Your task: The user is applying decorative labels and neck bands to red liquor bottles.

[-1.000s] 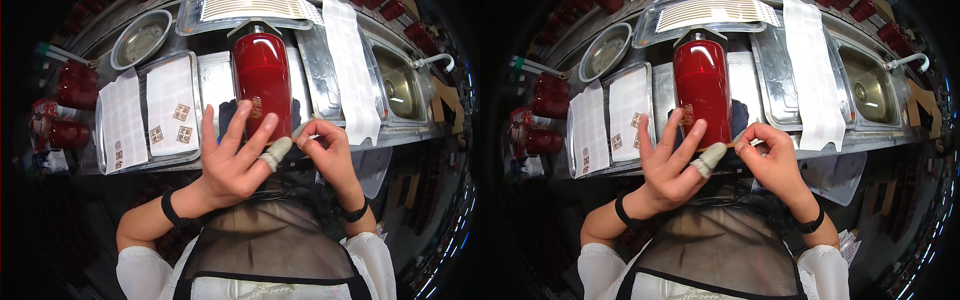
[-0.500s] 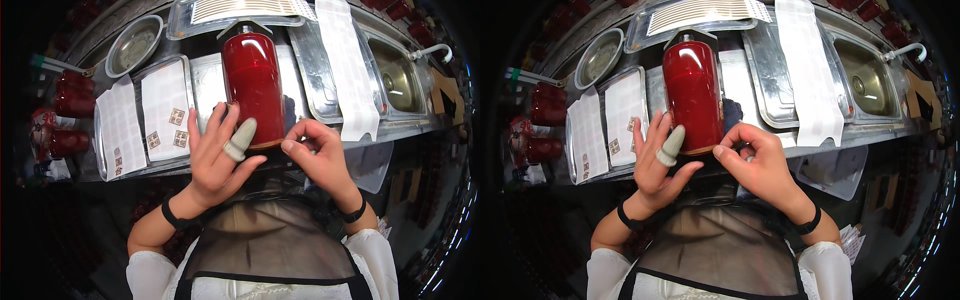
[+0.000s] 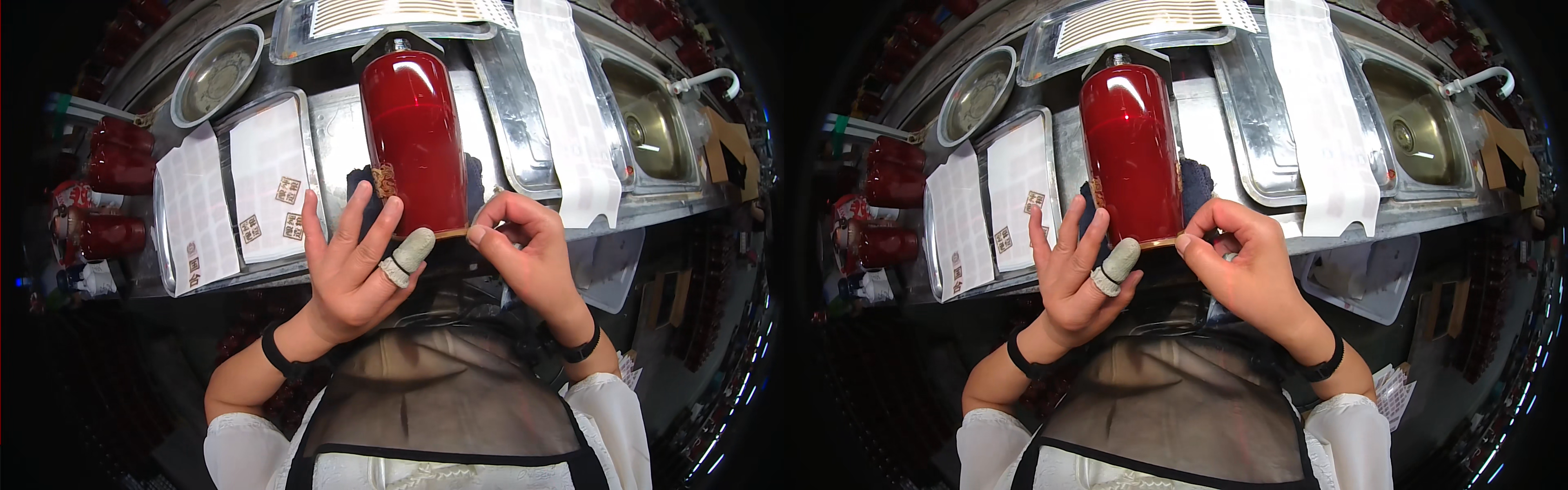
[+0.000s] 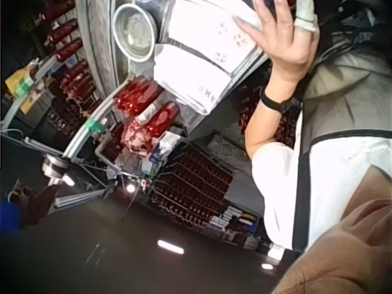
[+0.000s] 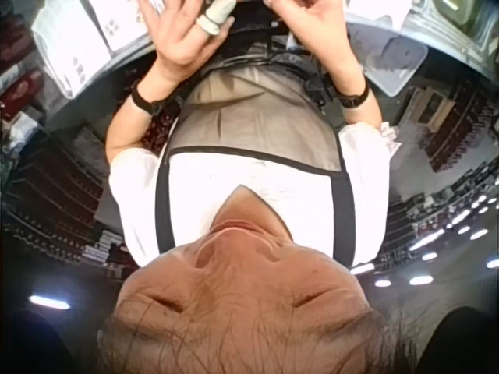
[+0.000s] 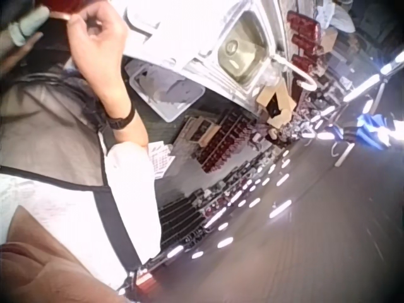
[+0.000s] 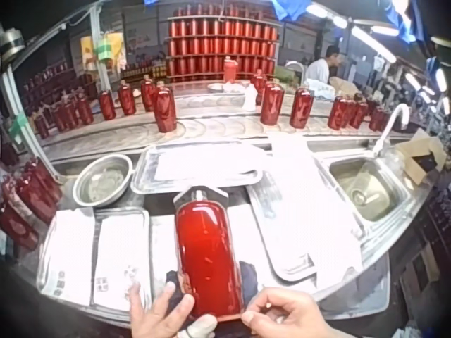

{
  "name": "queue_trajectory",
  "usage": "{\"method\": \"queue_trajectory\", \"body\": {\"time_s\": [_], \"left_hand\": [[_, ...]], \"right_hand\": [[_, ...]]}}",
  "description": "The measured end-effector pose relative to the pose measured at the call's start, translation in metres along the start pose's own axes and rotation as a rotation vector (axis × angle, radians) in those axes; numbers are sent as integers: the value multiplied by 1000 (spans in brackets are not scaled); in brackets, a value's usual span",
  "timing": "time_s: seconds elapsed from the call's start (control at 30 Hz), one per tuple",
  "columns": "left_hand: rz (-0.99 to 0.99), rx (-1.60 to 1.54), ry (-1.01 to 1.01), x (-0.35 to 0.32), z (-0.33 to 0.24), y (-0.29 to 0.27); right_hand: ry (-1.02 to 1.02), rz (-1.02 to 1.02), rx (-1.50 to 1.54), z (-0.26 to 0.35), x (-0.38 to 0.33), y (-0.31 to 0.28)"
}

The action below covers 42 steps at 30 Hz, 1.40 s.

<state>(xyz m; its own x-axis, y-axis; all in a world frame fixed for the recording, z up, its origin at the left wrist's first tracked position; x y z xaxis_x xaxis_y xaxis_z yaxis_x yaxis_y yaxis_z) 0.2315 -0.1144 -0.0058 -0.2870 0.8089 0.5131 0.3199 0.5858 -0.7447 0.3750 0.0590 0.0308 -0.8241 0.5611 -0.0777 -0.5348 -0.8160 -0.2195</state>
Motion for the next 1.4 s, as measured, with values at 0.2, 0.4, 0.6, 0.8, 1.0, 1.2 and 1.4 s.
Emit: {"method": "queue_trajectory", "body": {"time_s": [0.2, 0.4, 0.6, 0.8, 1.0, 1.2, 1.4], "left_hand": [[-11, 41, -2, 0, -1, 1], [-43, 83, 23, 7, -7, 4], [-38, 129, 68, 23, -15, 3], [-113, 100, -2, 43, -18, 17], [-65, -104, -127, 29, 1, 8], [-13, -117, -118, 0, 5, -1], [29, -17, -66, -19, 3, 4]], "right_hand": [[-43, -14, 18, 2, 2, 2], [-6, -12, 34, -2, 3, 2], [-22, -13, -13, -4, 4, 4], [12, -94, 15, -18, -5, -6], [-59, -68, -25, -2, -5, 11], [-202, -129, -213, 4, 2, 22], [-397, -163, -348, -4, 5, 32]]}}
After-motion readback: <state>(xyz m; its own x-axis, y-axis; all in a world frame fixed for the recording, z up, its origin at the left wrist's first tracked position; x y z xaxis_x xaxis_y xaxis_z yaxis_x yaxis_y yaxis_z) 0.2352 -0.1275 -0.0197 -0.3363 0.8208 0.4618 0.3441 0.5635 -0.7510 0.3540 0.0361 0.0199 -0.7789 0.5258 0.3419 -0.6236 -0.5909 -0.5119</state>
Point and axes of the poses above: each hand's wrist, its own x-axis towards the middle knuckle, its own y-axis out of the palm, z = x × y, the point moved 2 cm from there along x, towards the middle knuckle, and after that the axes turned 8 degrees about -y, right-handed, at the moved point
